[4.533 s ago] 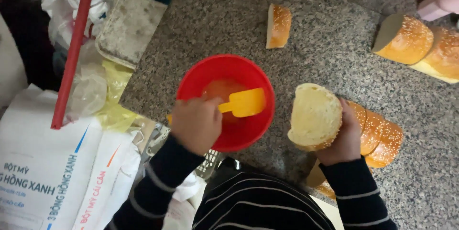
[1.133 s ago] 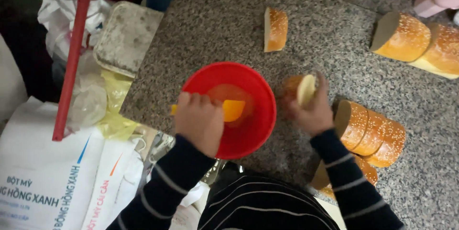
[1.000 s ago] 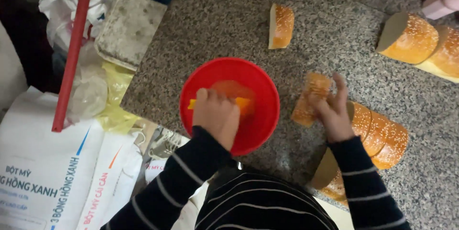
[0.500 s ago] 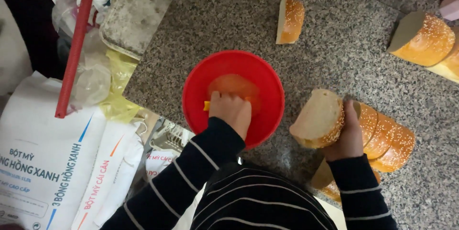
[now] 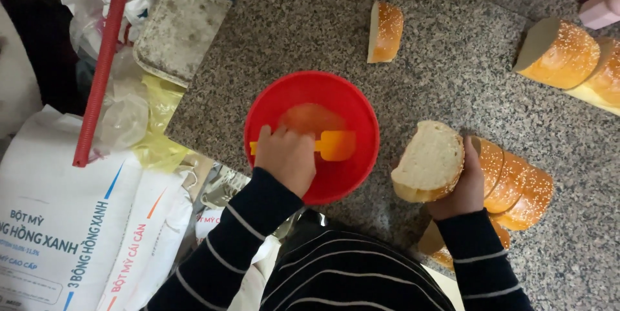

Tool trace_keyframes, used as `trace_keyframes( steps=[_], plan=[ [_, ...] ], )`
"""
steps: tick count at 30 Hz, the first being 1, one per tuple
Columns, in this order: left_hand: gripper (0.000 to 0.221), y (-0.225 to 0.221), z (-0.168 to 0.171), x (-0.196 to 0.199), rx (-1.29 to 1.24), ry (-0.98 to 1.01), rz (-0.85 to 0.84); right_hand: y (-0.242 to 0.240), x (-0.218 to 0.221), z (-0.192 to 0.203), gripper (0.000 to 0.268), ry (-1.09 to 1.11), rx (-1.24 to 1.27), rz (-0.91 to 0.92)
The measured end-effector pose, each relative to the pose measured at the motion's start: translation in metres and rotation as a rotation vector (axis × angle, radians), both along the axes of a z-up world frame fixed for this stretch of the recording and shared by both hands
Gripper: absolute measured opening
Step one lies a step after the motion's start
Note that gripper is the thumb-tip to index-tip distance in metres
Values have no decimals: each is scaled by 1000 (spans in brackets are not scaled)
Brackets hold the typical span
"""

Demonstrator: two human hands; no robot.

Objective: Applying a yellow spread to multiple slices of bread using a spatula in a bakery setting.

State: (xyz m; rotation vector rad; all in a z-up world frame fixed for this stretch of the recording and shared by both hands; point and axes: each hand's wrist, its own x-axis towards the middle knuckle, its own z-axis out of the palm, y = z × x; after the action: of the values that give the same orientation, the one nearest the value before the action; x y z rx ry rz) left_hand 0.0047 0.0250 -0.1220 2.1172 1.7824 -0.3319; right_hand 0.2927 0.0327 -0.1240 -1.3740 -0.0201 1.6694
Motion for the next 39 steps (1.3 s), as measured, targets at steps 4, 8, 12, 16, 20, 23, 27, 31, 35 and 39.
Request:
trace_keyframes(
  steps=[4,8,12,16,20,23,27,31,35,39],
  plan=[
    [25,0,-12,8,-29,44,-5,0,5,-9,82,12,19,17],
    [22,2,-18,11,-157,20,29,-1,5,-10,84,15,-11,16],
    [22,8,-2,5,-107,-19,44,-3,6,-11,76,13,-29,-2],
    [25,11,8,-4,-62,2,39,-3,6,-13,74,23,-22,-10],
    [26,9,-9,-19,134,-130,89,0,8,-18,73,11,-6,26],
    [27,6,0,-28,191,-215,163,0,10,-26,69,7,24,28],
    [31,-1,3,-37,152,-272,437,2,-2,-6,65,-10,45,-23],
    [30,-6,85,-32,516,-390,160,7,-16,10,64,39,49,-68],
    [8,-6,124,-6,1043,-192,-163,11,-22,22,67,117,86,38],
    [2,-4,118,8,1228,-53,-317,0,-30,28,54,163,168,99]
  ],
)
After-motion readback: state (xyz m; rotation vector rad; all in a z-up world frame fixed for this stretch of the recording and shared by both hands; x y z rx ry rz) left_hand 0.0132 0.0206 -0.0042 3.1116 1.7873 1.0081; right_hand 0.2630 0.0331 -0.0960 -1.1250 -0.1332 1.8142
